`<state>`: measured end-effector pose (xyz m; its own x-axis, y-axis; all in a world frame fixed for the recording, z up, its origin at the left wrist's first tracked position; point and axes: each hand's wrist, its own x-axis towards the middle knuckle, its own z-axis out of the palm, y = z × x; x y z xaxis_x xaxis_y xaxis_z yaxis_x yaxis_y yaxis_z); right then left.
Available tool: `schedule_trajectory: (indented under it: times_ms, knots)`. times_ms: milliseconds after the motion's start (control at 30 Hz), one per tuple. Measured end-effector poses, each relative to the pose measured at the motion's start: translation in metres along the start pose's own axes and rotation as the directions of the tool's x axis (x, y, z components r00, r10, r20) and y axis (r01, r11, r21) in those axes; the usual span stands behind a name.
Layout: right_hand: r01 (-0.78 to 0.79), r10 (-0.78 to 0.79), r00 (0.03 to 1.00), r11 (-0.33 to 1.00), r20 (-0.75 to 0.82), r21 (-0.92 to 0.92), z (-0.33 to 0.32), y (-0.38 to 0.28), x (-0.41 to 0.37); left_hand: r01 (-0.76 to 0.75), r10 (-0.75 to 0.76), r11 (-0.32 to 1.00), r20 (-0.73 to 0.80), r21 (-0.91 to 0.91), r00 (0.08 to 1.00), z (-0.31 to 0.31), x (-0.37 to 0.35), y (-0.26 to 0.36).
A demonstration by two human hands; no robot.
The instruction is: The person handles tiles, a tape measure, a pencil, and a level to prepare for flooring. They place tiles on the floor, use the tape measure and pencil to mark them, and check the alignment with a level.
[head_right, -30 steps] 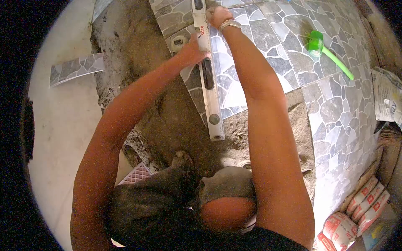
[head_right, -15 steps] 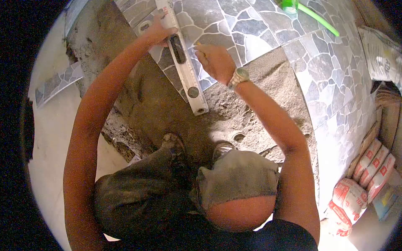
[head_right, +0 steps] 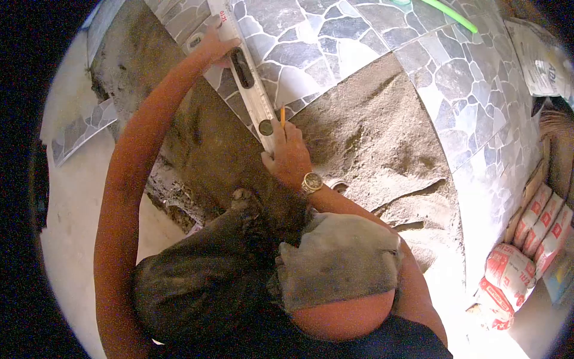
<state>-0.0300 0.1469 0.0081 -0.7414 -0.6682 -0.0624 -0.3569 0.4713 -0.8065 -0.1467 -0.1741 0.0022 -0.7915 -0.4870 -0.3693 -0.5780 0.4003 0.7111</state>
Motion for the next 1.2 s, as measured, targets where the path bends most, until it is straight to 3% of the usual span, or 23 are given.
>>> schedule_trajectory:
  times_ms: [67,333,667,767,1200]
  knots:
    - [-0.001,0.001,1.000,1.000,-0.004,-0.020,0.001,-0.001,0.000,0.049,-0.045,0.992,0.040,-0.115,0.998,0.000,-0.005,0.001]
    - [0.000,0.000,1.000,1.000,0.000,-0.021,-0.002,-0.006,0.000,0.143,-0.137,0.988,0.096,-0.053,0.986,-0.006,-0.033,0.038]
    - [0.002,-0.002,1.000,1.000,-0.015,0.006,0.003,-0.004,-0.002,-0.010,0.005,0.999,0.168,0.031,0.986,-0.008,-0.016,0.017]
    - [0.004,-0.004,1.000,1.000,-0.018,0.007,0.002,-0.003,-0.001,0.073,-0.079,0.996,0.137,0.046,0.987,-0.005,-0.021,0.031]
    - [-0.011,0.011,1.000,1.000,0.001,0.000,-0.001,-0.005,-0.001,0.036,-0.039,0.999,0.145,0.018,0.989,-0.006,-0.015,0.009]
